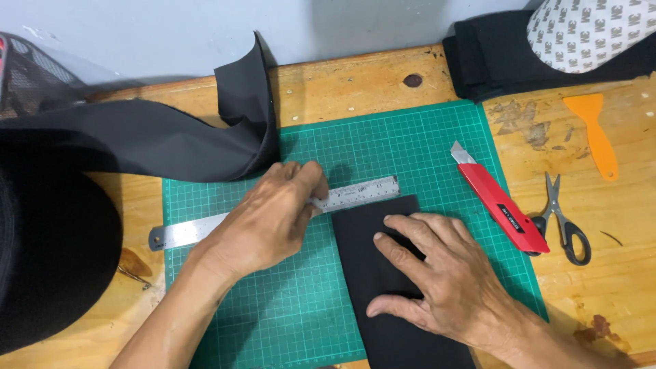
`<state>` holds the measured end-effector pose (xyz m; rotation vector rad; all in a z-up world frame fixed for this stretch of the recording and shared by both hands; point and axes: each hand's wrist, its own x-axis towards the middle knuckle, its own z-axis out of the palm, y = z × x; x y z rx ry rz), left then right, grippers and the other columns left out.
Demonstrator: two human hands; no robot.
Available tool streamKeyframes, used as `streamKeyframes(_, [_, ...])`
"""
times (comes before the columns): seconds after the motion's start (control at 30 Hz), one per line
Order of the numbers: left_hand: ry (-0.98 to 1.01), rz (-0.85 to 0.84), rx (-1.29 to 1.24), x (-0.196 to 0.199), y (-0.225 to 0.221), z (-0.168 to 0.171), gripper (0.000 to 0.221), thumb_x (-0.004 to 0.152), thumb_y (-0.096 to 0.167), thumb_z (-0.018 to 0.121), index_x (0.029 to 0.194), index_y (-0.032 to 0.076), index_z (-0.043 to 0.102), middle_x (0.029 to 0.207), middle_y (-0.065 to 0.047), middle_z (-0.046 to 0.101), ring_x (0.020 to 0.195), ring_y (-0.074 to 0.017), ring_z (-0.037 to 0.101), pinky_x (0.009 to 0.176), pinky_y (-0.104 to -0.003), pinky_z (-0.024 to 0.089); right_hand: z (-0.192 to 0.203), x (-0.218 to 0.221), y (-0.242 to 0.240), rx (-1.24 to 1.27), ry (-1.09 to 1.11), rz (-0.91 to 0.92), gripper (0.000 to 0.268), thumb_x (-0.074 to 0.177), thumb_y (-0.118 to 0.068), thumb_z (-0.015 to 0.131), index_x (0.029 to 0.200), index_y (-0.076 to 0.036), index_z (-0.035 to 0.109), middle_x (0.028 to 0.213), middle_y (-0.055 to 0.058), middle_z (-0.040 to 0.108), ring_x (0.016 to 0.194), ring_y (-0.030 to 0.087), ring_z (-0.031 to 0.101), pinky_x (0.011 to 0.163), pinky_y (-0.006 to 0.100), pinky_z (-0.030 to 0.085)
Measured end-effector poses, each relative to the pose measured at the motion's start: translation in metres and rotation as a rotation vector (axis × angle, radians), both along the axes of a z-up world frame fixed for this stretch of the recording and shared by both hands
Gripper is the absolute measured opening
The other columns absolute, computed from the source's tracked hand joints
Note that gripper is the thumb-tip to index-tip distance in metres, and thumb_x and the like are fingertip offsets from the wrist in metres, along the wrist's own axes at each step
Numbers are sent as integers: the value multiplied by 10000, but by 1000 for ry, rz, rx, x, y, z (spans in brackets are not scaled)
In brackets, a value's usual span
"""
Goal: Measuring and cutting a strip of black material using a ruler, utility knife, and scissors on a cutting mat.
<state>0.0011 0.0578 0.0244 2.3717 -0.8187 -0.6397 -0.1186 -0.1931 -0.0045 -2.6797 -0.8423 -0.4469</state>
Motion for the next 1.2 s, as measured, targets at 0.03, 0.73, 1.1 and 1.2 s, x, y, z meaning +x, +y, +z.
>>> streamKeyframes(0.03, [1,0,1,-1,0,-2,261,945,-67,432,1068,144,527,992,-74,580,916,-256,500,765,-395,463,1,-1,0,1,1,0,804,810,-769,703,1257,-105,626,1328,168,642,1126,366,630,844,478,500])
streamKeyframes(0.73, [79,107,-87,8,-1,3,314,885,-85,654,1000,124,451,1033,-56,449,880,-221,505,706,-406,458,2,-1,3,1,61,-34,797,763,-756,759,1251,-139,630,1337,129,622,1119,347,610,835,484,464])
streamKeyframes(1.1, [-28,156,-363,3,-4,16,133,967,-56,579,933,58,639,891,-51,734,832,-190,757,704,-291,660,4,0,3,-14,70,-31,764,802,-753,711,1245,-135,636,1376,118,611,1120,335,597,840,472,451])
streamKeyframes(1.2, [-125,67,-155,-9,-8,10,306,964,55,638,1269,49,615,1073,-130,632,998,-353,644,799,-494,528,5,0,3,-13,84,-34,772,785,-757,725,1243,-141,641,1376,117,606,1118,334,595,839,475,450])
